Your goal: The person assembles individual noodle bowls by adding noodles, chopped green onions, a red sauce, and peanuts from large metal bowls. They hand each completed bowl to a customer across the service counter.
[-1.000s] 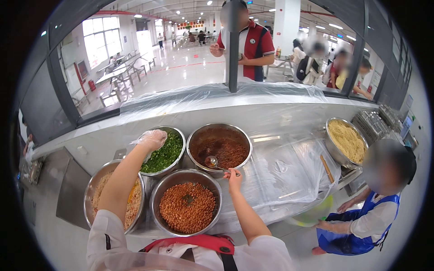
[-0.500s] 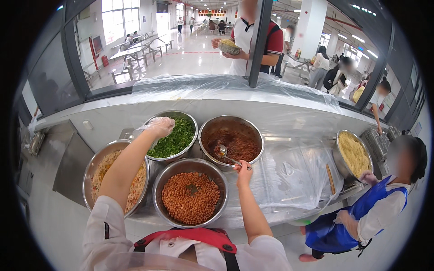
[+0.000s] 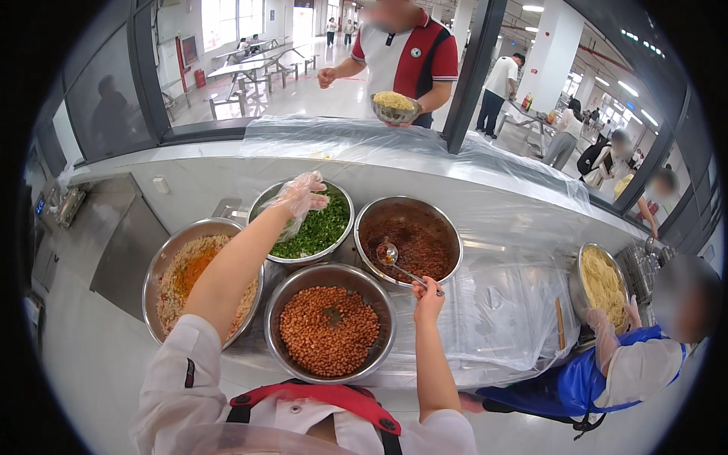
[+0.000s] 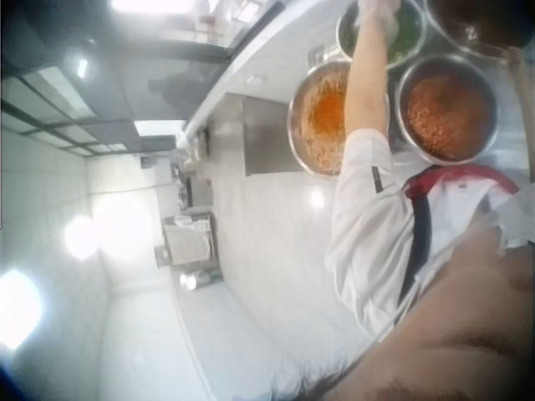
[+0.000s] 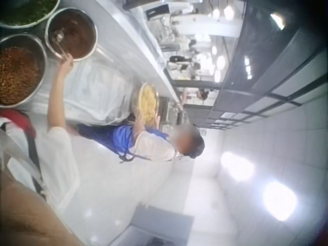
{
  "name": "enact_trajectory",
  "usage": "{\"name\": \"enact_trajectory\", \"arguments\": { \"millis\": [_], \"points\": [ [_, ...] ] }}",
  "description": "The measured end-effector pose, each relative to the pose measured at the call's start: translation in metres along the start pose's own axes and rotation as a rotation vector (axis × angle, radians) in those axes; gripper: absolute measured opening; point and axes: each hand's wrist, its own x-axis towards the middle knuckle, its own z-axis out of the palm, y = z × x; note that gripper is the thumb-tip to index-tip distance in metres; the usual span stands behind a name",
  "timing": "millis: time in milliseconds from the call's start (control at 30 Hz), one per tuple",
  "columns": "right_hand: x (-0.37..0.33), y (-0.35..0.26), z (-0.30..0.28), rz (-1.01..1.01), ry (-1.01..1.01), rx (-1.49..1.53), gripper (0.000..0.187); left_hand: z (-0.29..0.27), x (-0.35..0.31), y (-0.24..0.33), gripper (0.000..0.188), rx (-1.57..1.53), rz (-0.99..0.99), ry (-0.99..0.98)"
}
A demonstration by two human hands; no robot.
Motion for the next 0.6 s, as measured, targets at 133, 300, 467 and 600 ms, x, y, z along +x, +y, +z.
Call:
{"name": "enact_trajectory", "arguments": {
  "millis": [133, 300, 467, 600],
  "points": [
    [-0.001, -0.01, -0.002, 0.012, 0.018, -0.02, 0.017, 0.029, 0.008, -0.005, 0.065, -0.271, 0.009, -0.048],
    [-0.007, -0.019, 0.003, 0.017, 0.045, -0.014, 0.016, 0.06, 0.019, 0.002, 0.068, -0.438, -0.067, 0.046],
    [-0.013, -0.022, 0.002, 0.029, 0.051, -0.008, 0.016, 0.066, 0.044, 0.008, 0.074, -0.613, -0.05, 0.014],
    [-0.016, -0.029, -0.004, 0.028, 0.064, -0.039, 0.016, 0.078, 0.048, 0.018, 0.057, -0.774, -0.019, -0.129]
  ]
}}
